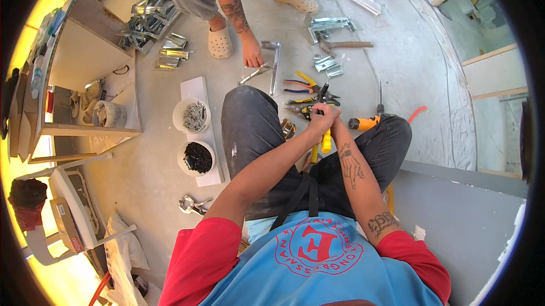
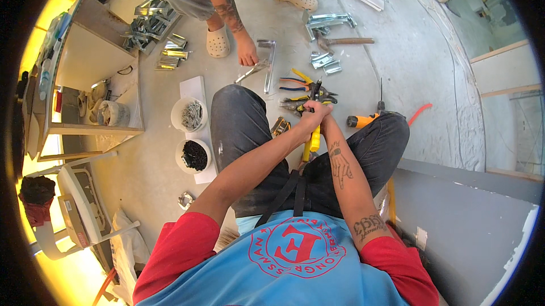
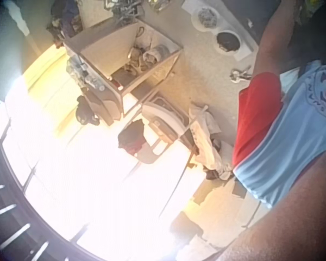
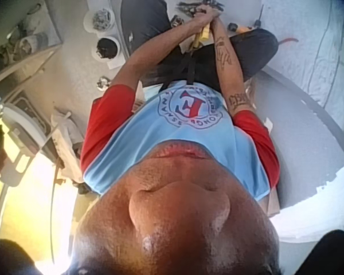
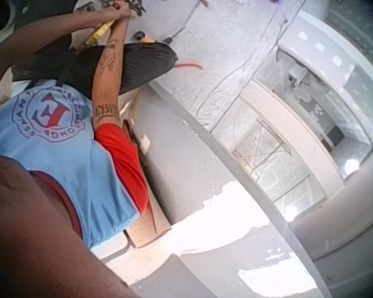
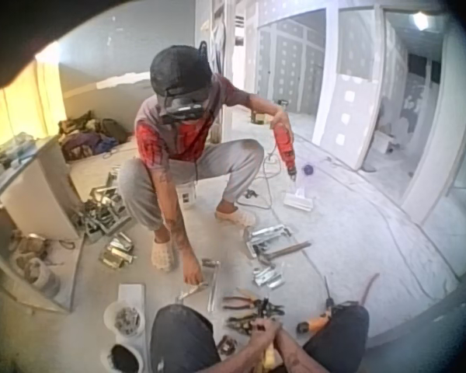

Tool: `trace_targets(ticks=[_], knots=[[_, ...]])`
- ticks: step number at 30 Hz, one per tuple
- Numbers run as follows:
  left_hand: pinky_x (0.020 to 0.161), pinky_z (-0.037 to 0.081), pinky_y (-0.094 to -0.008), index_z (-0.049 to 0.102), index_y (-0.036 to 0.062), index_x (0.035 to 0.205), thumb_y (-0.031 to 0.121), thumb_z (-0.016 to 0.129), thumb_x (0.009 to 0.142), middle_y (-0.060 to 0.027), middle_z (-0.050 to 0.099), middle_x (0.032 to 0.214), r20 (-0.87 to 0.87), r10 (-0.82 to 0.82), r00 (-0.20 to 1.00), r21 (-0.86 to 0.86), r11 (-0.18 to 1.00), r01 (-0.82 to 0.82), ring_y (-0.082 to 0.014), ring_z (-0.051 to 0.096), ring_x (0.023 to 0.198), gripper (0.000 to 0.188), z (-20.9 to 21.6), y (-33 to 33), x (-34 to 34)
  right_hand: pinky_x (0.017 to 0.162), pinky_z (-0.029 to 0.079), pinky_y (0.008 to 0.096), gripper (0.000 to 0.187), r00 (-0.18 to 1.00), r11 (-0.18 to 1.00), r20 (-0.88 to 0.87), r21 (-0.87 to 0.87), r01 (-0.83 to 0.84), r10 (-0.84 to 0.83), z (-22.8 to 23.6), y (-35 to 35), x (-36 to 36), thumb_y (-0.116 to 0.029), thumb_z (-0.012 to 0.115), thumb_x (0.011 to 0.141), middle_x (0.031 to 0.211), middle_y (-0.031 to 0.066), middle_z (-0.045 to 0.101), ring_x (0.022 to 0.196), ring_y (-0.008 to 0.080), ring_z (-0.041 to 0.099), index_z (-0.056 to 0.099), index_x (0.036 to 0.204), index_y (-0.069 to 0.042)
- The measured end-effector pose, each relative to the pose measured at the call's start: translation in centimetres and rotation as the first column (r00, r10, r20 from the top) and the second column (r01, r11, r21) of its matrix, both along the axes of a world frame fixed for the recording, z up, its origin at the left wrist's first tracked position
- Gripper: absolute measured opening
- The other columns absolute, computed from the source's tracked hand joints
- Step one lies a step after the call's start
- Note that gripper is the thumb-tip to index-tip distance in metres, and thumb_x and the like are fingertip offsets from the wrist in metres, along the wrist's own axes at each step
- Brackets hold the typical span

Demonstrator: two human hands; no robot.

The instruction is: The recorder and another person are seen sorting and preparing metal brackets and using a crimping tool on construction components.

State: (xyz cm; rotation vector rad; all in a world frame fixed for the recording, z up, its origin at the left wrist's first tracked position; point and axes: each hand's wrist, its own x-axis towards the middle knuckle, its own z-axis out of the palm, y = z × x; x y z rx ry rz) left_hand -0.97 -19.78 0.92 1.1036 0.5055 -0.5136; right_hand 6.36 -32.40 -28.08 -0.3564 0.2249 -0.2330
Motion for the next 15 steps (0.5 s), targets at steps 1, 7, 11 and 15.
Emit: trace_targets(ticks=[1,7,11,15], knots=[[0.091,0.045,-0.038,0.018,-0.0216,0.133,0.054,0.072,0.069,-0.0278,0.042,0.128,-0.062,0.085,0.994,0.095,0.992,-0.079,-0.0284,0.051,0.114,0.112,-2.6,4.5,-1.1,0.085,0.042,0.0333,0.043,0.925,0.905,-0.177,-0.21,-0.369,0.336,1.6,7.2,-2.5,-0.049,0.044,0.088,0.086,0.0084,0.057,0.083,0.0211,0.053,0.054,0.091,-0.007],[0.092,0.044,-0.0394,0.019,-0.0211,0.133,0.054,0.072,0.068,-0.0277,0.043,0.129,-0.147,0.149,0.978,0.138,0.982,-0.129,-0.0294,0.051,0.114,0.113,-4.1,8.0,-2.0,0.068,0.047,0.0339,0.012,0.412,0.242,-0.63,-0.341,-0.909,0.659,13.4,11.1,-3.0,-0.018,0.052,0.086,0.075,0.0043,0.054,0.073,0.0192,0.055,0.058,0.089,-0.008],[0.096,0.041,-0.037,0.015,-0.0201,0.132,0.049,0.073,0.069,-0.0266,0.041,0.129,-0.108,0.09,0.99,0.04,0.995,-0.087,-0.0282,0.048,0.117,0.111,-3.3,7.5,-1.6,0.066,0.047,0.0343,0.011,0.408,0.268,-0.634,-0.309,-0.913,0.657,14.2,10.3,-3.1,-0.018,0.053,0.085,0.074,0.0044,0.054,0.071,0.0193,0.055,0.058,0.087,-0.008],[0.099,0.038,-0.0345,0.012,-0.0201,0.132,0.043,0.074,0.07,-0.0255,0.039,0.131,-0.174,0.129,0.976,0.086,0.99,-0.116,-0.0259,0.045,0.12,0.107,-4.1,8.1,-1.3,0.065,0.047,0.0347,0.011,0.396,0.268,-0.623,-0.293,-0.918,0.675,14.6,11.3,-3.5,-0.018,0.054,0.084,0.073,0.0046,0.054,0.069,0.0195,0.055,0.058,0.085,-0.008]])
